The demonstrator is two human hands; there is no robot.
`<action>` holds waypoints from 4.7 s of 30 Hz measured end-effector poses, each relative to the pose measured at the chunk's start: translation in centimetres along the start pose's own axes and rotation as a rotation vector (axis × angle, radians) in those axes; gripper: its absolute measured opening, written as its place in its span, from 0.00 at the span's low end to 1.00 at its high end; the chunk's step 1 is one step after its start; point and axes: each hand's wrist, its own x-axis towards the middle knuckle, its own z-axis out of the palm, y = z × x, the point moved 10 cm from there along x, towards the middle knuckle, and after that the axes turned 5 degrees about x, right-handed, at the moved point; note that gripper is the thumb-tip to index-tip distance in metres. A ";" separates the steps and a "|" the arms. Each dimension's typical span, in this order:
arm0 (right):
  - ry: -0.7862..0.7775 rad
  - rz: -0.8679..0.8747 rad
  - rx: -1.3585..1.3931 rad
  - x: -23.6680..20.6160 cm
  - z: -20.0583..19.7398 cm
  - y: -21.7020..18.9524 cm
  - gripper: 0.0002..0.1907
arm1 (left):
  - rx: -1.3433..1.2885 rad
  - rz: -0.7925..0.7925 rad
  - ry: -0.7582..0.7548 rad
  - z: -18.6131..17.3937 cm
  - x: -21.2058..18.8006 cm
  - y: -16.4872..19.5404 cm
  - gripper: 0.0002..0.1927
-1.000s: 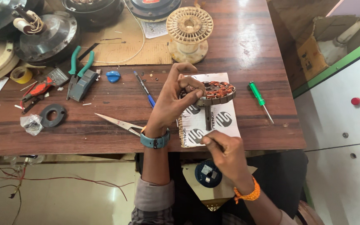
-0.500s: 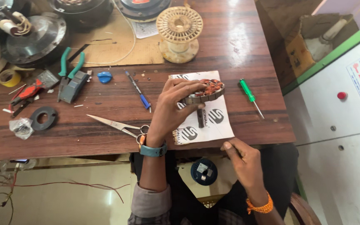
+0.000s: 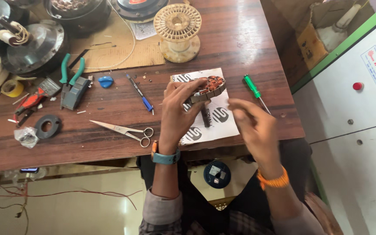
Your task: The person works at a workbench fitting copper wire coils into a motor stator, pressing and adjusting the windings by hand. They then lift the stator, place it onto a metal shaft hub on the table, and continue pressing the windings into place around the hub.
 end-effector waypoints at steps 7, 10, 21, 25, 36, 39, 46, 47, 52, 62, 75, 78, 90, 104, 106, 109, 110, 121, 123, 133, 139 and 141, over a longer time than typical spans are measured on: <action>-0.247 0.099 0.406 1.3 3.9 2.5 0.18 | -0.065 -0.020 0.131 -0.7 -0.9 -0.8 0.26; -0.191 0.136 0.564 1.2 3.0 4.3 0.16 | -0.045 -0.036 0.110 0.1 -0.9 -1.5 0.24; -0.025 0.043 0.325 0.7 1.0 6.3 0.09 | -0.073 0.000 -0.039 0.6 -0.2 -1.7 0.25; 0.022 0.037 0.274 0.7 1.1 6.4 0.06 | -0.104 0.058 -0.083 0.0 -0.3 -1.0 0.25; -0.032 0.028 0.078 1.6 0.2 6.3 0.07 | -0.436 -0.282 0.158 -0.5 -0.6 -5.0 0.22; -0.060 0.117 0.062 2.4 0.0 7.4 0.08 | -0.274 -0.166 0.122 0.7 0.5 -3.1 0.21; -0.113 0.106 0.034 3.3 -0.5 7.8 0.09 | 0.110 0.078 -0.067 3.8 1.9 0.1 0.31; -0.114 0.115 0.031 3.3 -0.5 7.8 0.09 | 0.121 0.034 -0.085 4.2 2.0 -0.5 0.31; -0.118 0.123 0.050 2.7 -0.6 7.8 0.09 | 0.242 0.100 -0.013 3.8 1.3 -0.3 0.27; -0.111 0.106 0.082 1.9 -0.4 8.2 0.10 | 0.250 0.180 -0.011 2.6 -0.3 1.2 0.22; -0.112 0.131 0.070 2.2 0.5 9.2 0.10 | 0.116 0.144 -0.100 1.3 -0.4 1.0 0.32; -0.105 0.103 0.077 1.7 0.5 8.9 0.10 | 0.037 0.175 -0.039 0.3 -1.1 2.6 0.35; -0.140 0.022 0.199 2.0 -0.9 5.9 0.08 | 0.137 0.156 0.134 1.5 -1.5 2.1 0.23; -0.212 -0.214 -0.188 6.9 2.6 -3.4 0.07 | 0.123 0.207 0.198 -0.1 -2.1 0.1 0.16; -0.195 -0.292 -0.310 7.4 3.5 -4.2 0.06 | 0.110 0.196 0.195 -0.5 -2.1 -0.3 0.16; -0.257 -0.428 -0.321 9.0 6.1 -5.1 0.04 | 0.098 0.182 0.177 -1.1 -2.0 -0.8 0.22; -0.270 -0.435 -0.353 9.5 6.8 -5.0 0.04 | 0.094 0.179 0.170 -1.2 -1.9 -0.9 0.25; -0.162 -0.485 -0.336 7.3 7.0 -5.1 0.07 | -0.883 -0.292 -0.119 1.5 -0.1 -6.9 0.49; -0.140 -0.406 -0.307 5.5 6.9 -4.3 0.07 | -0.855 -0.300 -0.109 1.4 -0.4 -6.9 0.46; -0.035 -0.191 0.071 0.9 7.6 0.7 0.06 | -0.711 -0.297 -0.086 1.0 -1.1 -5.8 0.35; -0.020 -0.133 0.103 0.6 7.0 3.9 0.05 | -0.562 -0.312 -0.113 1.1 -1.2 -4.6 0.35; 0.011 -0.114 0.060 0.7 5.4 4.7 0.07 | -0.349 -0.171 -0.059 0.4 -0.9 -3.1 0.37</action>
